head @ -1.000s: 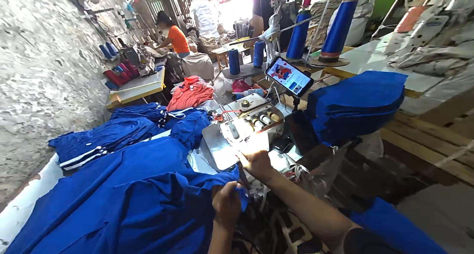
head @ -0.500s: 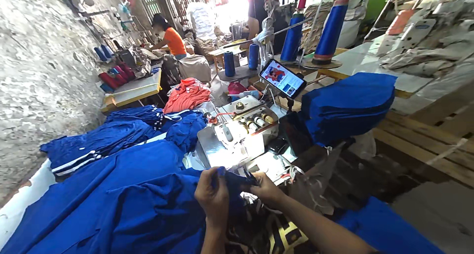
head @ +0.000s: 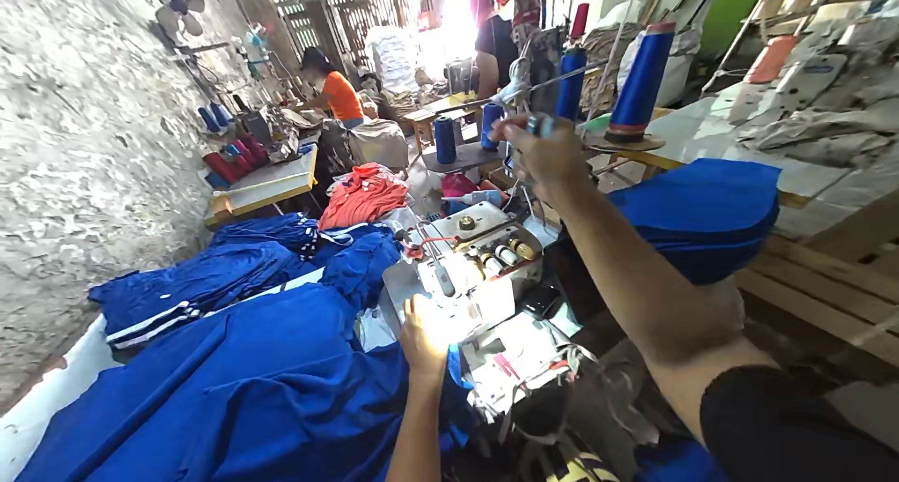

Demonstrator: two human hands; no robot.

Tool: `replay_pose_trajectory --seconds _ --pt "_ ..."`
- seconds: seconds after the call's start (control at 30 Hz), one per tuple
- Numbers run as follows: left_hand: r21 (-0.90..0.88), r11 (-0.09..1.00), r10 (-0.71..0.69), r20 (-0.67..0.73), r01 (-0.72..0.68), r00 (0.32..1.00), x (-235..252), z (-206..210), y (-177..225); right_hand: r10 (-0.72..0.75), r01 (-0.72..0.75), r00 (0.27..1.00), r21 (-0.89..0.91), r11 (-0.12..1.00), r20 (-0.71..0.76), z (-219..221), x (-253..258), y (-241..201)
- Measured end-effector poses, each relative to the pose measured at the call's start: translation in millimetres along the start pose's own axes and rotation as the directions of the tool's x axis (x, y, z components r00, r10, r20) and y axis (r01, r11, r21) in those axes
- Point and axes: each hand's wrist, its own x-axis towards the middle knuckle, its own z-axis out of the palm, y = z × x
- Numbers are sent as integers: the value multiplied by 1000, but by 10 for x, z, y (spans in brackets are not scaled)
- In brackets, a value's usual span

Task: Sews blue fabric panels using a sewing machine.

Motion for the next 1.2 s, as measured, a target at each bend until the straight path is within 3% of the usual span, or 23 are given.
replay_pose_trajectory --seconds 0.1,0.17,0.27,0.37,0.47,0.53,0.6,0.73,0.9,0.97,1.03,1.1,1.17,1.2 --pt "138 989 -51 36 46 998 -9 2 81 130 -157 986 -345 925 -101 425 674 134" --pt "126 992 -19 -10 20 1000 -34 18 69 192 -220 976 -446 868 -106 577 874 219" --pt "132 991 -33 18 30 999 -42 5 88 208 -244 969 -400 883 -133 691 994 405" --pt "126 992 -3 2 3 1000 -44 26 56 224 -257 962 -247 934 -154 664 1002 524" --pt "88 996 37 -46 -33 998 -51 51 15 291 -293 956 -31 956 -42 427 868 404" --pt "87 996 38 -47 -34 998 -50 65 -1 226 -229 973 -90 969 -43 194 842 280" --pt "88 995 52 -59 -46 997 -56 76 -18 76 -88 996 -304 949 -51 -54 915 150" --pt "76 991 118 -138 -109 983 -58 125 -74 -133 77 991 -701 709 -25 -377 1244 -348" --pt "96 986 153 -166 -138 974 -70 127 -80 -219 45 974 -883 467 -66 -360 1828 -582" --pt "93 987 145 -159 -131 977 -76 130 -66 -125 11 991 -930 368 -38 -409 1981 -441" --pt "87 989 131 -160 -118 978 -65 141 -68 122 -60 992 -980 189 -37 -444 2052 -357" --pt "71 992 113 -146 -104 983 -68 141 -91 263 -86 962 -995 46 -71 -454 2088 -348" --pt "78 992 111 -147 -101 983 -66 153 -86 298 -33 954 -998 52 -16 -563 2137 -406" --pt "74 993 97 -129 -88 987 -68 144 -81 306 -21 952 -992 124 18 -630 2148 -467"
